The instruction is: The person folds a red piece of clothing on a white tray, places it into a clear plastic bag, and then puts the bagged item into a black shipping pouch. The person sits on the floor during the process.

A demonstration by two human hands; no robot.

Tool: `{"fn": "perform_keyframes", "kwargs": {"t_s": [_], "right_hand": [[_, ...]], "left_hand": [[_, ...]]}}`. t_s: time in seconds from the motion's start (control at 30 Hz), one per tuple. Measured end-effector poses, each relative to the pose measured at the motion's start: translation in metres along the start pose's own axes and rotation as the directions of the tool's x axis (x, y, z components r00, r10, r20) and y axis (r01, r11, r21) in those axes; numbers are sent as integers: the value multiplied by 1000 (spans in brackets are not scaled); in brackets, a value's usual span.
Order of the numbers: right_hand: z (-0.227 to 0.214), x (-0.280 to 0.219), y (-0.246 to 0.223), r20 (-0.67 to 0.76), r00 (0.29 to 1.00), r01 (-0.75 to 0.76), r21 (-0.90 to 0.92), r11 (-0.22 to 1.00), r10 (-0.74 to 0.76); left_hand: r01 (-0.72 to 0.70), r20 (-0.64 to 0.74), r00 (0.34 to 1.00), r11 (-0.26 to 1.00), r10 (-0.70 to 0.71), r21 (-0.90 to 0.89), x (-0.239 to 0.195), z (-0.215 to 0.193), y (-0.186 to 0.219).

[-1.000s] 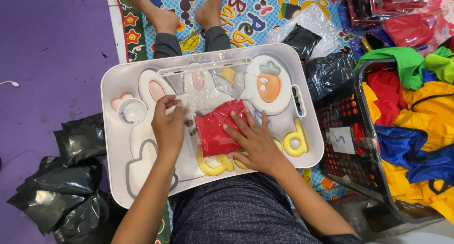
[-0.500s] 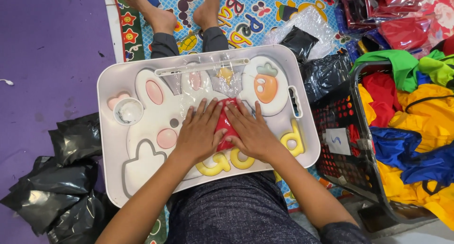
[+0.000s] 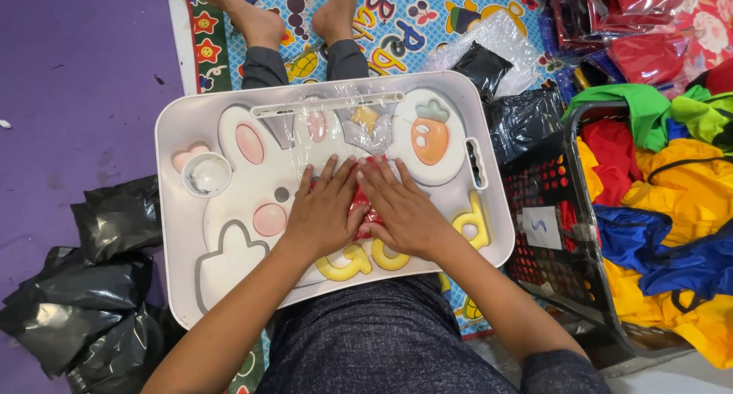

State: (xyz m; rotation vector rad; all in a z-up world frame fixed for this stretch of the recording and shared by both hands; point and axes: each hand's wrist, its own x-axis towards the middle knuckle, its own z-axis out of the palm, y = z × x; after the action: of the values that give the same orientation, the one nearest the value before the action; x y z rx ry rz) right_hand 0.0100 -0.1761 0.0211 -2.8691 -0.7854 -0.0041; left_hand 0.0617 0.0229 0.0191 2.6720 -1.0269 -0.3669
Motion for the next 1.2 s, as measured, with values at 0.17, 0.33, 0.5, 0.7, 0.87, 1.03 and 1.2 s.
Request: {"fn": "perform_keyframes", "kwargs": {"t_s": [0.17,0.33,0.5,0.7,0.87,1.03,1.2], "right_hand": [[24,-3,8,110,992,-75,93,993,65],[26,-5,4,131,987,-100,77,992,89],[22,-4,3,134,987,-105,117,988,89],[20,-5,-2,80,994,-79,91,993,72],[15,-4,1,-40,998,-46,-8,999,45],[20,-15,2,-152,987,47,-20,999,-50],[16,-13,9,-18,995,97,175,980,-95]], "left_hand": [[-7,-13,1000,1000,7,-7,1,3,-4],[-18,-30,999,1000,18,-16,-1,2,-3],[-15,-18,1000,1000,14,-11,0,2,-4],[-25,-9,1000,1000,25,1,-3,-1,-1],[-55,-76,995,997,58,46,3,2,-5],[-52,-61,997,997,55,55,-2,0,-1],[-32,31,999,999,34,-35,1,0,-6]]}}
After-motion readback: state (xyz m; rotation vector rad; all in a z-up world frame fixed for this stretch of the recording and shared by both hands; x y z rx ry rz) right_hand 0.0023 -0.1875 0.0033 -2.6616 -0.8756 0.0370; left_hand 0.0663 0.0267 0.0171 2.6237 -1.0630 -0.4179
